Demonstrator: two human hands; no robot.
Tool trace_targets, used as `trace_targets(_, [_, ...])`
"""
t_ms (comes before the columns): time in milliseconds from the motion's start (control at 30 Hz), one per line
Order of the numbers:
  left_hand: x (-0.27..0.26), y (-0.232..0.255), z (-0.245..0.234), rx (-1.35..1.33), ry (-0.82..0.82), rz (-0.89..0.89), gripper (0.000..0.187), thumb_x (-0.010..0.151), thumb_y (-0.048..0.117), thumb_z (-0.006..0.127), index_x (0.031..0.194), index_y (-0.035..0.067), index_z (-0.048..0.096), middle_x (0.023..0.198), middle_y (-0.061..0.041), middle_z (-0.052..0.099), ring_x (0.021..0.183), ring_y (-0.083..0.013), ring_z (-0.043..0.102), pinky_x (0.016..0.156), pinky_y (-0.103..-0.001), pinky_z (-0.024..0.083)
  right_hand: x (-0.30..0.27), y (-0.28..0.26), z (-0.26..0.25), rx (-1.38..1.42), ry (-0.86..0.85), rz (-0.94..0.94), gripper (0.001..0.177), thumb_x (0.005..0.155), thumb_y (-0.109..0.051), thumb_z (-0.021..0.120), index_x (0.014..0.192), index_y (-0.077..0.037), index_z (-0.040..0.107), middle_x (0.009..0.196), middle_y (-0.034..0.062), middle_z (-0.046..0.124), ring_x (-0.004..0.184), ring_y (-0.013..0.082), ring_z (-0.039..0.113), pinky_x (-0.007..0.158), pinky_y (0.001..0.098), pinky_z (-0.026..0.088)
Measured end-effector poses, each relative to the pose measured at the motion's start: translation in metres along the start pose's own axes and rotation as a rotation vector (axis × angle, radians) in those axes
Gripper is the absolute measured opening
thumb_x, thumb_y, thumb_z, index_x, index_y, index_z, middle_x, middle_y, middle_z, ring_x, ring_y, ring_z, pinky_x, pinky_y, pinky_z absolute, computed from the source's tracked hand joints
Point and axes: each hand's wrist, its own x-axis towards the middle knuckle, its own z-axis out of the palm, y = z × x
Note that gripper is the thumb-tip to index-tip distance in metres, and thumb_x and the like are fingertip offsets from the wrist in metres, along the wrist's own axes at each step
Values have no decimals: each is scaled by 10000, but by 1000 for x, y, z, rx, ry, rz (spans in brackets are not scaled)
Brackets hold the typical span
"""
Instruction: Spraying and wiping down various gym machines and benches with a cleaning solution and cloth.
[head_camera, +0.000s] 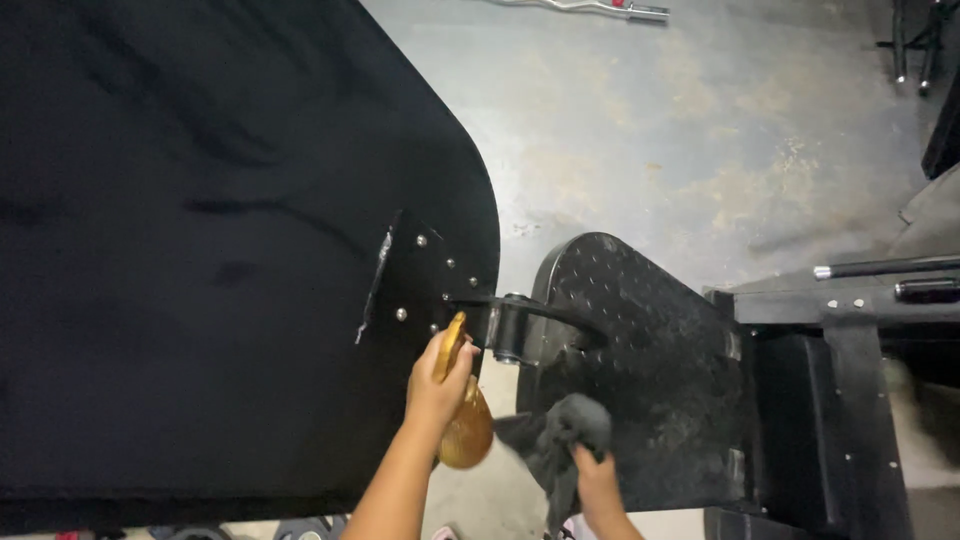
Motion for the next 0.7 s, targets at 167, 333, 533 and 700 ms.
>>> trace_targets(167, [14, -14, 10, 671, 174, -4, 323, 899, 448, 660, 1155, 256, 705, 912, -101, 767, 911, -337, 732, 767, -421, 561, -14, -107, 11, 23, -65, -540, 433, 931, -129, 661, 1326, 46, 626, 1277, 138, 692, 1159, 243, 646, 1028, 330, 465])
trace_targets(333, [12, 17, 15, 567, 186, -19, 314, 906, 425, 640, 1133, 214, 693, 879, -100, 780, 878, -333, 759, 769, -419, 564, -38, -257, 97, -717, 14, -1121, 703, 719, 6, 751, 1387, -23, 535, 1359, 243, 592, 1294, 423, 565, 1103, 435, 415])
trace_targets(533, [-1, 36, -3, 576, 230, 155, 418, 895, 337, 671, 1243, 123, 581, 1002, -173, 744, 938, -384, 726, 783, -446, 560, -24, -298, 220, -1267, -237, -1492, 700, 677, -106, 723, 1359, -105, 570, 1084, 167, 645, 1110, 383, 618, 1013, 500, 444])
trace_targets(700, [-28, 48, -20, 528, 295, 83, 449, 866, 273, 700, 1225, 50, 548, 1070, -200, 715, 966, -377, 720, 836, -443, 560, 0, -266, 302, -1235, -225, -1395, 312, 887, -89, 564, 1194, -35, 580, 1003, 159, 667, 948, 367, 660, 835, 470, 523])
